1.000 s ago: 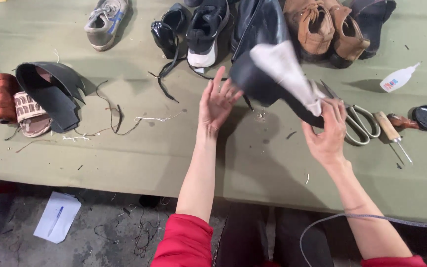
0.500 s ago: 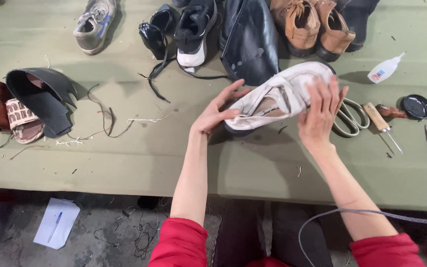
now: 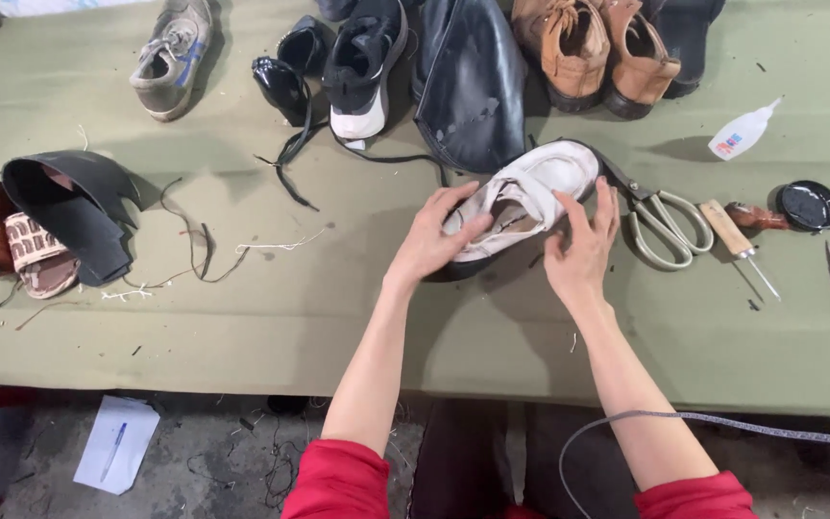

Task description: The person holds a white loafer and uses a wooden mallet to tap the sole, likely to secure the attachment. They then flip the shoe over to inspect the upper and sides, and finally use scissors to trim a small piece of material from the shoe's edge.

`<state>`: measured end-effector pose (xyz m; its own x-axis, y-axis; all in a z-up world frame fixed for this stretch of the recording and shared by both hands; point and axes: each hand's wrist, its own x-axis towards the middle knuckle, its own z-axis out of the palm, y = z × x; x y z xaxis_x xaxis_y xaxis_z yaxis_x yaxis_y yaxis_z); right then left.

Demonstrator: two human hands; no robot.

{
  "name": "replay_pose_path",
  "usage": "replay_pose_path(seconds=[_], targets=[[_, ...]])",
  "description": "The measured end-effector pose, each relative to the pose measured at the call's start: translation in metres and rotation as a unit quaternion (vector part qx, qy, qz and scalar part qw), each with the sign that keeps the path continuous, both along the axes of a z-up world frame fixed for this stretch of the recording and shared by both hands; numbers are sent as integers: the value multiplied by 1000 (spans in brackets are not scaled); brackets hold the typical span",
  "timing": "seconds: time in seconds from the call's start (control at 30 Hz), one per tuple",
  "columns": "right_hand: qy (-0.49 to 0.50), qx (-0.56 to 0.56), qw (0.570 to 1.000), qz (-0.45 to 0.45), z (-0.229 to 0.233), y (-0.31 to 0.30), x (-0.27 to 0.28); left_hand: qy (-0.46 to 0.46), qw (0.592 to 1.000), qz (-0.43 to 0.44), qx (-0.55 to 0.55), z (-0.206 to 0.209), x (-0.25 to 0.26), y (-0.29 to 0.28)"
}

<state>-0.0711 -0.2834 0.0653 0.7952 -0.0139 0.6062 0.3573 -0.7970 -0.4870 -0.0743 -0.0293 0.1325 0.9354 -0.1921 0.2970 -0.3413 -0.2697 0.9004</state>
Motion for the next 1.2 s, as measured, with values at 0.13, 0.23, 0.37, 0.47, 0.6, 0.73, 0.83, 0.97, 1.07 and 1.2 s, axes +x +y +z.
replay_pose_path(seconds=[0.13, 0.23, 0.37, 0.47, 0.6, 0.73, 0.83, 0.97, 1.07, 1.2], targets=[[15, 132, 991, 28, -7, -11, 6, -12, 992, 7, 125, -1, -4, -9], [10, 238, 968, 75, 9, -5, 2, 14, 989, 12, 146, 8, 1, -11], [1, 276, 959, 60, 3, -4, 4, 12, 970, 64, 235, 18, 13, -28], [-19, 295, 954, 56, -3, -4, 6, -57, 929, 105, 349, 26, 5, -69], [-26, 311, 949, 39, -12, -10, 10, -63, 884, 95, 454, 9, -9, -112], [-34, 312, 949, 40, 4, -4, 2, -129, 863, 174, 456, -23, 10, -108], [-19, 311, 950, 25, -2, -6, 3, -81, 902, 154, 396, -8, 20, -87], [7, 409, 912, 27, 10, -1, 1, -47, 964, 159, 207, 12, 38, -58], [43, 532, 844, 56, 20, 0, 6, 20, 989, 145, 5, 22, 36, -49], [245, 786, 549, 145, 35, 1, 15, 39, 974, 133, -180, 17, 34, -62]])
